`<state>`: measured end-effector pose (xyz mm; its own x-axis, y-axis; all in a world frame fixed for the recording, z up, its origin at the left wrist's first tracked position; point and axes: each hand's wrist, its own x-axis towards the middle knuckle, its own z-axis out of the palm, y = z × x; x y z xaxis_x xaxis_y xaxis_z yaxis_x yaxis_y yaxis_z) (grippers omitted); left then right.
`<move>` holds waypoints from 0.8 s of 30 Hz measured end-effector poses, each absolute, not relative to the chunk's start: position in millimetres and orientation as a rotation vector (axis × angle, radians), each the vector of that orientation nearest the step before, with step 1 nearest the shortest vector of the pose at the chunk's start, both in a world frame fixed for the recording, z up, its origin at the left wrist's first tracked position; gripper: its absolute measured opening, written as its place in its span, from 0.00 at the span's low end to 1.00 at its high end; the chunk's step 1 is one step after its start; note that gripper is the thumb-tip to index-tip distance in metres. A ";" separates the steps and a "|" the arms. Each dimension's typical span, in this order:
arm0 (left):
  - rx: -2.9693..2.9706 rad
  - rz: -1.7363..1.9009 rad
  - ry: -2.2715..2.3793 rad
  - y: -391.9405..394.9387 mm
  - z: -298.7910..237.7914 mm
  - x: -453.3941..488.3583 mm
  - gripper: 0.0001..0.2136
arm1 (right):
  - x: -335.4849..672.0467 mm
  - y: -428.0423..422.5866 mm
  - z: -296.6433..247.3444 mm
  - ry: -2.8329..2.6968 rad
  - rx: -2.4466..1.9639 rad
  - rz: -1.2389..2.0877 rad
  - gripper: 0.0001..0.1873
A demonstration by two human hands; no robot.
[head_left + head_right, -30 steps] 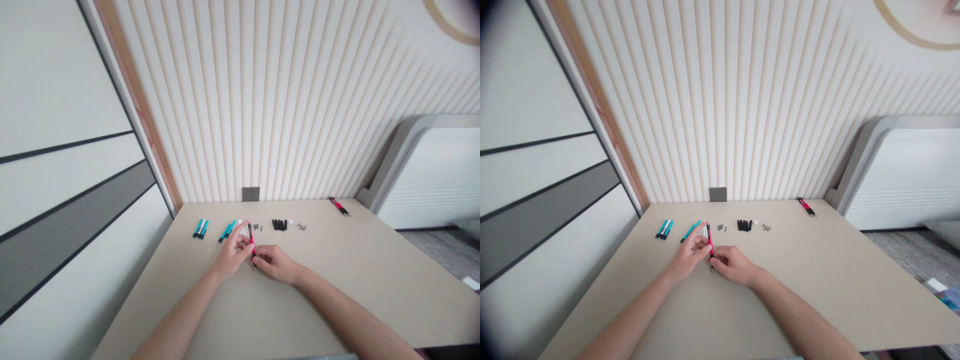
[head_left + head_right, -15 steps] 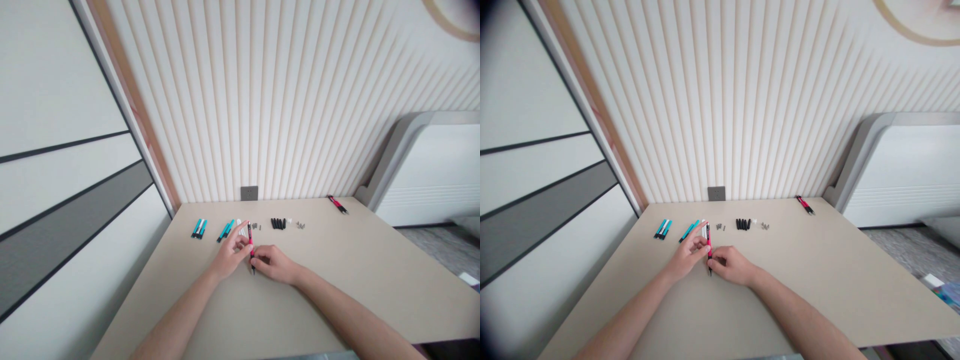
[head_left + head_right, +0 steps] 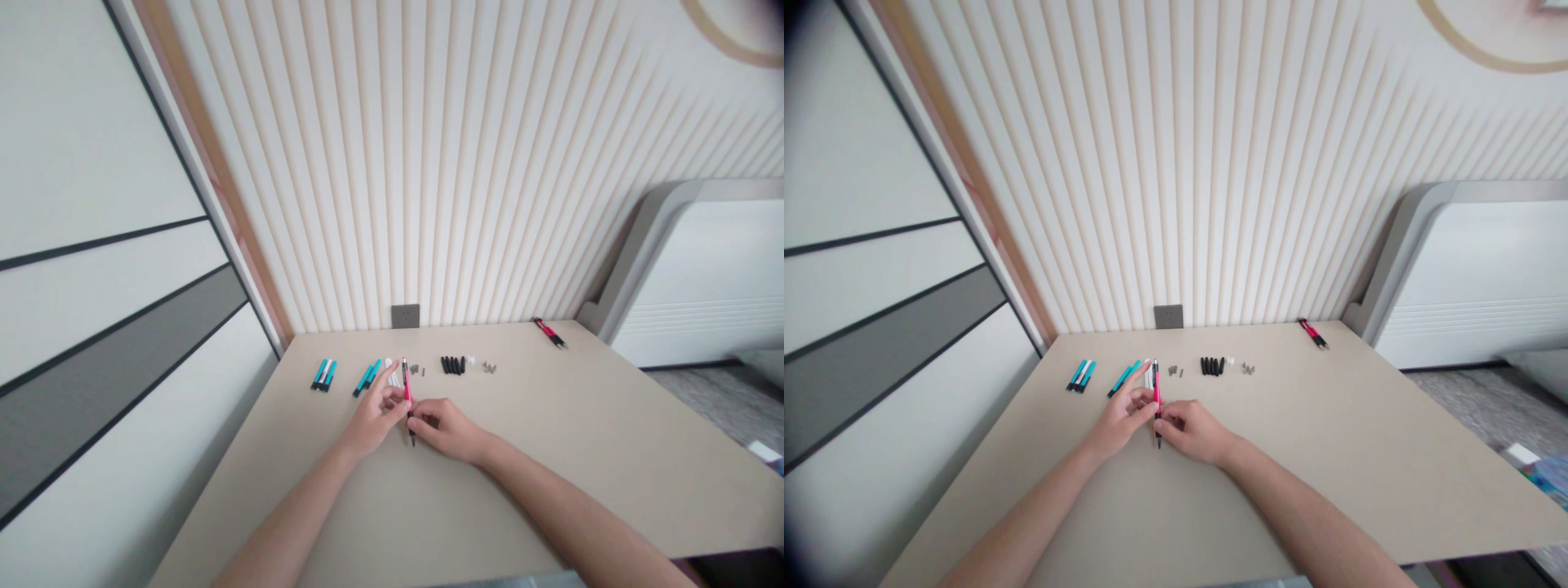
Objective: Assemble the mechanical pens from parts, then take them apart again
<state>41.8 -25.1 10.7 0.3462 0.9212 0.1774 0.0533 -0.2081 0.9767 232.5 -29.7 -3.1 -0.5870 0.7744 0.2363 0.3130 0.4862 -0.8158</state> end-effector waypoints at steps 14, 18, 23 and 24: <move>1.338 1.226 0.956 -14.9 3.7 36.8 0.40 | 236.2 -22.6 -1.6 -1.990 -1.110 0.864 0.10; 1.490 1.286 1.149 -14.2 2.6 33.7 0.35 | 240.0 -18.0 0.9 -1.974 -1.157 0.732 0.10; 1.848 1.376 1.367 -14.0 3.3 26.7 0.26 | 260.4 -0.8 1.2 -1.816 -1.256 0.519 0.13; 1.945 1.359 1.359 -14.1 3.7 25.9 0.22 | 266.0 3.2 0.9 -1.780 -1.279 0.477 0.14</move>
<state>25.9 -14.1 3.7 0.0523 0.8750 0.4813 0.4809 -0.4445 0.7558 266.0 3.2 0.9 -0.0955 0.9007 0.4238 0.5680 0.3990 -0.7199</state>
